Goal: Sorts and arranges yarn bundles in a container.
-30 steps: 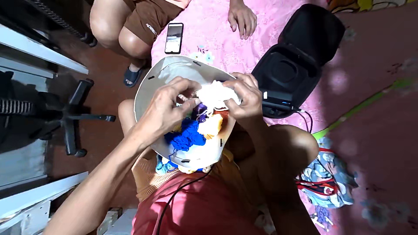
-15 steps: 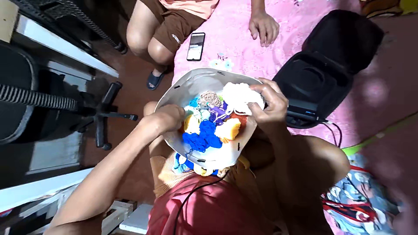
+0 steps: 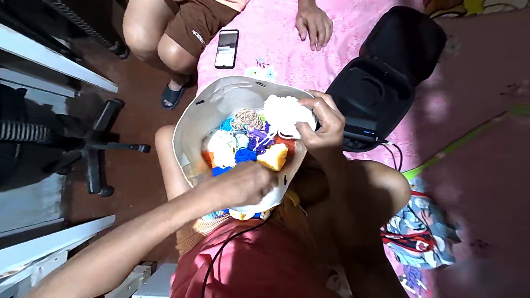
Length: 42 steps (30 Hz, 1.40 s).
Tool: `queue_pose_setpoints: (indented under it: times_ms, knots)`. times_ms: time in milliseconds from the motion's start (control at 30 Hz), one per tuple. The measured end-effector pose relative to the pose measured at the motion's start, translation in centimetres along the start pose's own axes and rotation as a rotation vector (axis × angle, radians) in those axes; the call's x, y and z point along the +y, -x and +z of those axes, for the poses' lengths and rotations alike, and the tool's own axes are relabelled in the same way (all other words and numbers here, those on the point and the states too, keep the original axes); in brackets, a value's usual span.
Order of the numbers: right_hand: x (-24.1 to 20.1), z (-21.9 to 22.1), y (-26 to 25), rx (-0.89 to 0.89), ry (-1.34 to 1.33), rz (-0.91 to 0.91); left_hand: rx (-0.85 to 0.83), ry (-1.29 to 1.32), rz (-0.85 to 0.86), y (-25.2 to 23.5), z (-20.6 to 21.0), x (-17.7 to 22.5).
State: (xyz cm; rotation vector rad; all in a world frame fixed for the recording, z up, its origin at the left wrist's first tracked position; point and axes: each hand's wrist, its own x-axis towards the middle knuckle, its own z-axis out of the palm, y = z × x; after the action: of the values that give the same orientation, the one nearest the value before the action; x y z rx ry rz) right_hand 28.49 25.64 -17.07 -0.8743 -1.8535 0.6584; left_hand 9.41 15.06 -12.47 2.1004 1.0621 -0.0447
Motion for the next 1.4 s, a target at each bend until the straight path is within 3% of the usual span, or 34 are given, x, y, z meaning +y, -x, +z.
queue_pose_setpoints:
  times_ms: [67, 200, 300, 467, 533, 733, 900, 967, 1067, 1233, 1400]
  knots:
    - [0.0, 0.0, 0.0, -0.008, 0.012, -0.003, -0.172, -0.051, -0.104, -2.2, 0.7, 1.2]
    - [0.1, -0.5, 0.3, -0.029, -0.011, 0.000, -0.058, -0.287, -0.294, -5.9, 2.5, -2.6]
    - [0.1, -0.5, 0.1, -0.013, -0.114, 0.037, -0.051, -0.212, -0.417, -6.7, 1.3, -5.1]
    - [0.2, -0.8, 0.1, -0.030, -0.128, 0.057, 0.041, -0.052, -0.305, -5.1, 1.0, -6.4]
    - [0.2, -0.9, 0.1, -0.028, -0.124, 0.061, 0.106, 0.105, -0.319, -4.4, 0.1, -6.5]
    - [0.2, -1.1, 0.0, 0.041, -0.309, 0.112, 0.503, 0.905, -0.386, -1.7, -4.1, -6.1]
    - [0.4, -1.0, -0.3, 0.080, -0.629, 0.206, 0.586, 1.238, -0.426, -0.1, -5.4, -5.0]
    - [0.7, -0.9, -0.3, 0.123, -0.770, 0.218, 0.611, 1.255, -0.418, -0.2, -5.2, -4.6]
    - [0.8, -1.2, -0.2, 0.122, -0.770, 0.169, 0.695, 1.197, -0.400, -0.4, -4.6, -3.7]
    - [-1.2, -0.7, -0.2, -0.078, -0.386, 0.031, 0.716, 1.072, -0.293, -0.4, -5.1, -1.6]
    - [-1.0, -0.5, -0.2, -0.181, -0.307, -0.045, 0.651, 0.924, -0.087, -0.1, -6.4, -1.4]
